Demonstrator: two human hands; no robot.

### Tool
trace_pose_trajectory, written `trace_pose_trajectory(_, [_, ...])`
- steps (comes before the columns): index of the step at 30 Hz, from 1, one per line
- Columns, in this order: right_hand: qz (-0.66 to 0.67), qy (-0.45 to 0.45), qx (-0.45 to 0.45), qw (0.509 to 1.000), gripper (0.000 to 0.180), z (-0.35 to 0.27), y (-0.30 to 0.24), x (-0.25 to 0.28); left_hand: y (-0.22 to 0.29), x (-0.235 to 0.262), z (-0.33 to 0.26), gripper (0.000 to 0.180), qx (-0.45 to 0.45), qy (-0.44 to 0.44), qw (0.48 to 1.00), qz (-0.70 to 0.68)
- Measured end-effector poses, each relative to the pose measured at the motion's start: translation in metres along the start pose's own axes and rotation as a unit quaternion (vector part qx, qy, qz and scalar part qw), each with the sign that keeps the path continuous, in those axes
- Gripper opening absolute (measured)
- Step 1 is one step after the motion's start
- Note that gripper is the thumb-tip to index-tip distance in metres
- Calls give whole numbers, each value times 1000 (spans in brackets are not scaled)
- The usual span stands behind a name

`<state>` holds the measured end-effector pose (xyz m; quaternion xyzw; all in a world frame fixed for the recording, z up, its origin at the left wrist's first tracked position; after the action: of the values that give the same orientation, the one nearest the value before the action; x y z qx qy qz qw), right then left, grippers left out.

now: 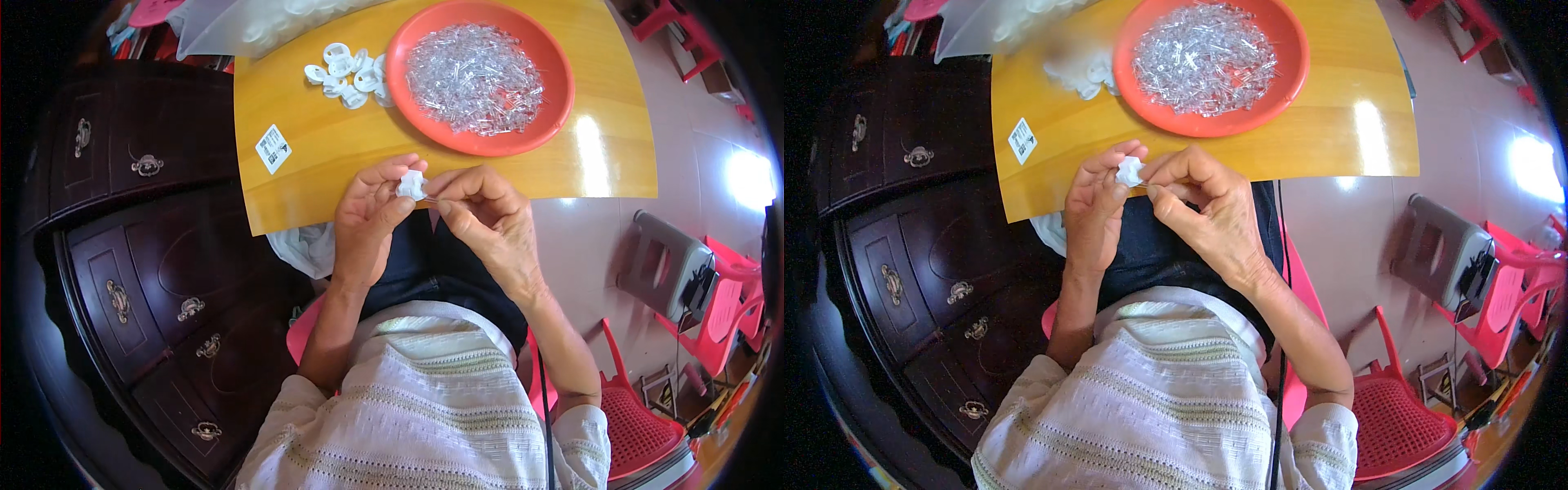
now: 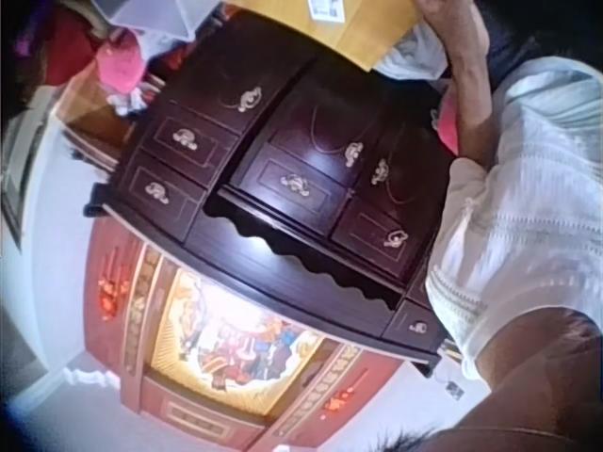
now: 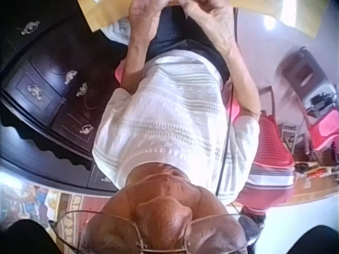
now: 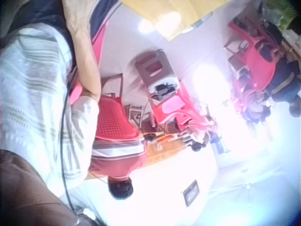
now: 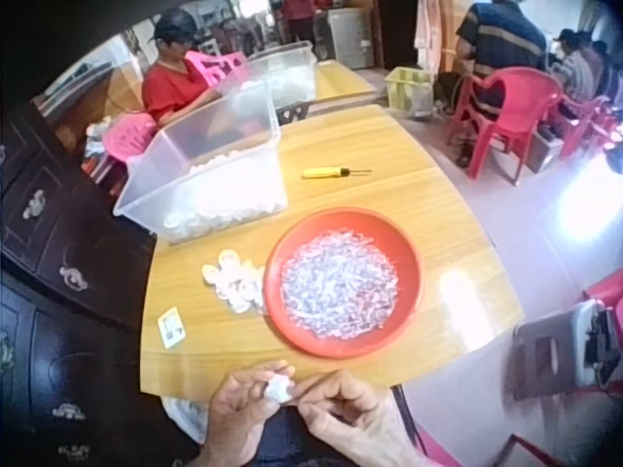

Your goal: Manually assembling small plastic parts by inserting a clear circular piece into a white base.

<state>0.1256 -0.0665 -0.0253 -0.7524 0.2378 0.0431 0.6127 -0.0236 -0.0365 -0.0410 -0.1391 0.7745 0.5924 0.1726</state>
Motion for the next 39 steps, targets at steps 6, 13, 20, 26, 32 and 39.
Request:
trace_pose_trajectory(6, [-1,-15,9,1000,4,-2,2,-2,3,1,-2,40,-76,-37,995,47])
trace_pose_trajectory(13, [3,-23,35,999,5,-4,3,-6,2,-4,-6,39,-15,-19,1000,-15])
trace_pose_trajectory(20, [-8,-18,41,999,5,-5,1,-5,1,-3,-4,47,-22,-39,999,-14])
trace_pose_trajectory(26, [0,-30,2,1000,5,-8,4,-6,-1,-4,-5,49,-19,-34,999,1])
trace_pose_trajectory(32, [-51,4,49,997,5,-6,-10,-2,-5,0,-3,48,25,-36,999,-26])
trace_pose_trajectory(39, [-99,15,164,981,6,-5,-21,-3,-7,1,1,41,23,-52,998,-18])
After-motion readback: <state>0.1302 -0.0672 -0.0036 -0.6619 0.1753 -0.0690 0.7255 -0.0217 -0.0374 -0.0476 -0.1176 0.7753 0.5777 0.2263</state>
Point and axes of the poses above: each hand's wrist, its own z-axis towards the middle knuckle, its own x-axis out of the back of the hand, y = z × x, the point moved 6 cm from there along z, towards the middle knuckle, and after that the axes turned 14 degrees about y, right-handed, at the moved point
